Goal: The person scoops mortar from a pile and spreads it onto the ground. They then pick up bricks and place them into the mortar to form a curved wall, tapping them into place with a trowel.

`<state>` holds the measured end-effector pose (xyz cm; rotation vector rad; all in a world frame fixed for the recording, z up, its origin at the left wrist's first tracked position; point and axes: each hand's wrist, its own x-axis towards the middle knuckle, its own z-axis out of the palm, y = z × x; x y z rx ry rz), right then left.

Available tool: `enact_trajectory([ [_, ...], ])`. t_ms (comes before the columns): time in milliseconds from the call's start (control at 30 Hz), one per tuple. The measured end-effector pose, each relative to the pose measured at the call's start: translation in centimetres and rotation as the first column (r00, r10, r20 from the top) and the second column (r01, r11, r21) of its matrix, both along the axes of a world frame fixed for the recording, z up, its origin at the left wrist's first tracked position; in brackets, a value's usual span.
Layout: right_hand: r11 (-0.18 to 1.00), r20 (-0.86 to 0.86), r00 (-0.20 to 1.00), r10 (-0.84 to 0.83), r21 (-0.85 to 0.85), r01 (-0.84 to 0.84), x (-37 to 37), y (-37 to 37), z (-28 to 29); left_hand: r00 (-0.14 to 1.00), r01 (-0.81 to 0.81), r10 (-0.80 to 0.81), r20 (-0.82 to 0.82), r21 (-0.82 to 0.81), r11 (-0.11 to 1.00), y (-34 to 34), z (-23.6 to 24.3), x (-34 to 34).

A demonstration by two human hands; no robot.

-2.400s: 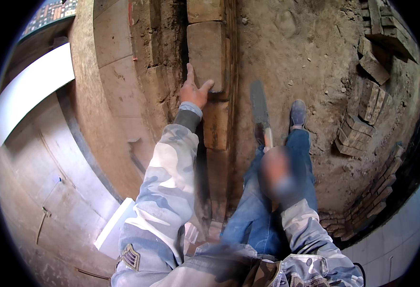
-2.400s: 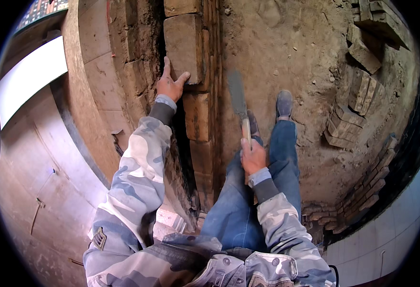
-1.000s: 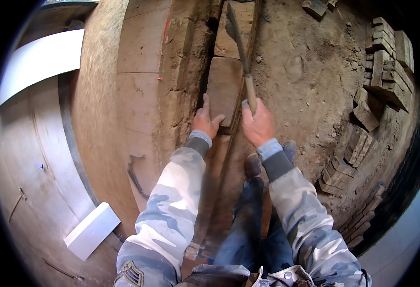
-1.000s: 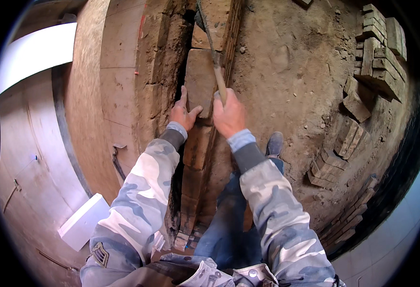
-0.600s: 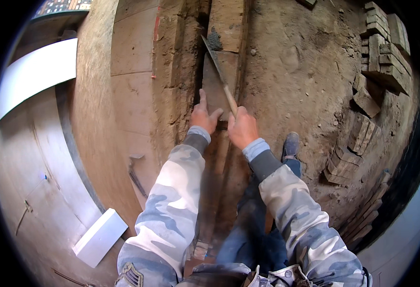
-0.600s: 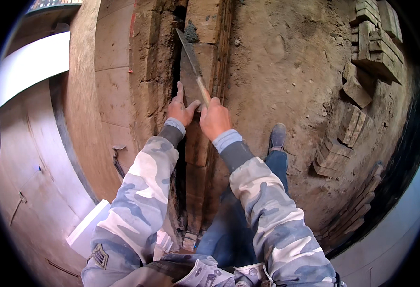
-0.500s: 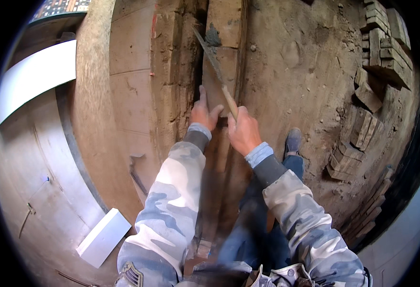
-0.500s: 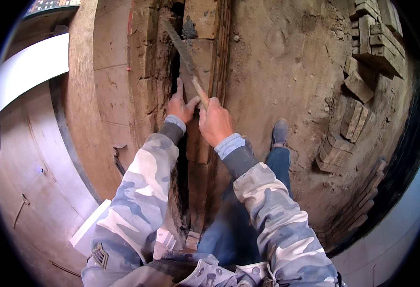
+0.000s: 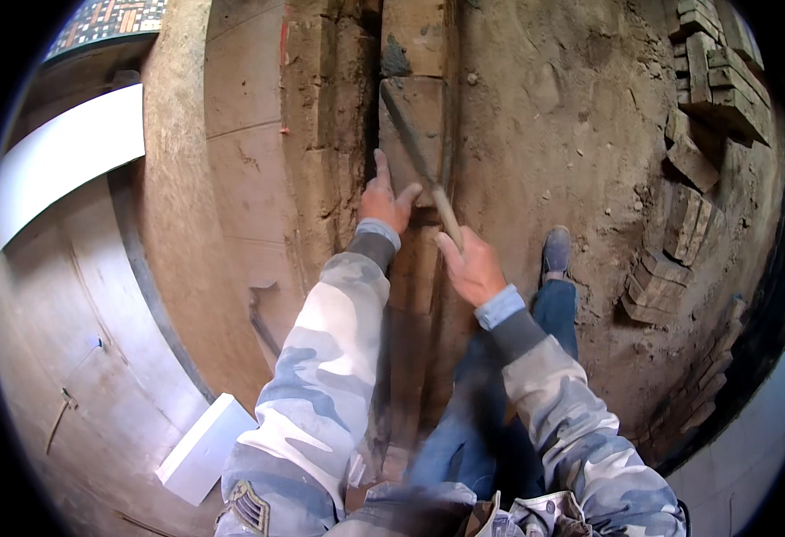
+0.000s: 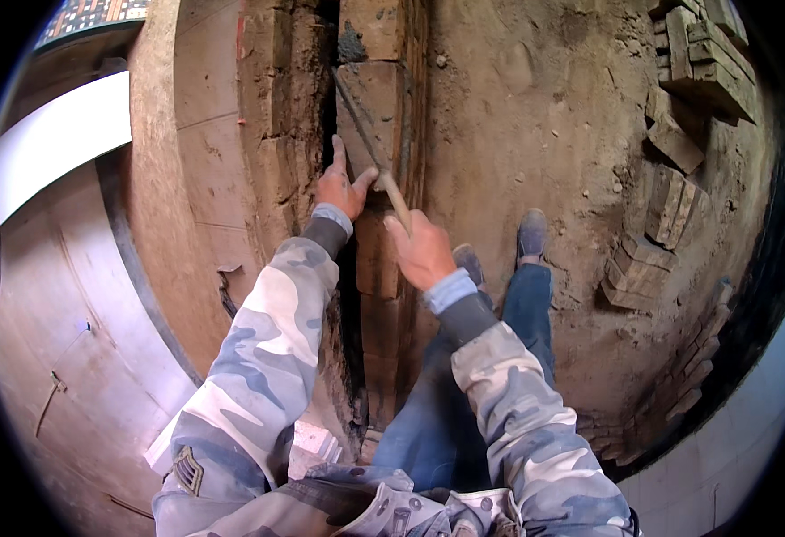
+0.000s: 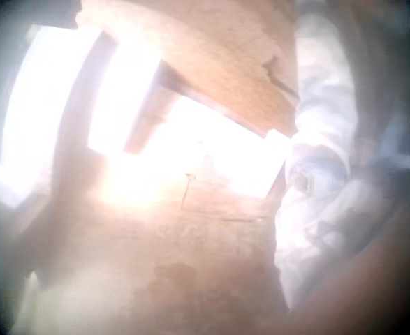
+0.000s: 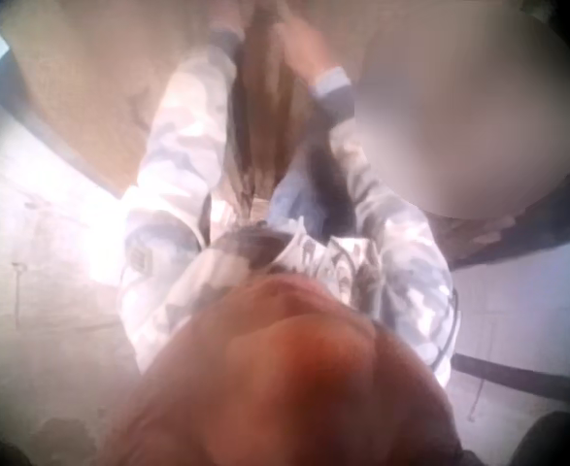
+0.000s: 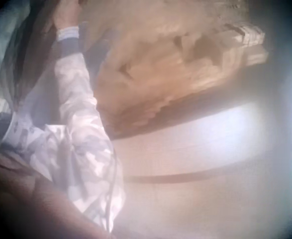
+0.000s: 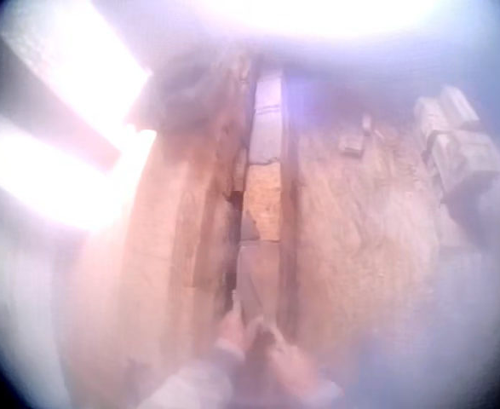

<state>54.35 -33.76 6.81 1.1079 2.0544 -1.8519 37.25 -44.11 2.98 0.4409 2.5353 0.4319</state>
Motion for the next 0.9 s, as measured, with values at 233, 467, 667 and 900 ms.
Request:
enact_trajectory([
  [233,0.423,0.644,0.669,-0.372,-0.524,0.740,6.9,-4.1,2.5,0.999,0.011,-0.007,0.036,-0.111,0.994,0.5,0.0,-0.1],
  [467,0.353,0.593,0.734,-0.330,-0.644,0.679,3.8,-3.0,0.7,0.999,0.037,-0.037,-0.017,-0.015,0.999,-0.8,-0.7,-0.2],
  [667,0.464,0.403,0.811,-0.424,-0.673,0.577,-6.2,6.8,-2.1,0.999,0.020,-0.018,0.031,-0.061,0.998,0.7,0.0,0.0],
  [900,0.585,0.325,0.877,-0.353,-0.655,0.478,-6.1,10.1,1.3,1.000,-0.003,0.003,0.026,0.018,1.000,0.0,-0.3,0.2],
])
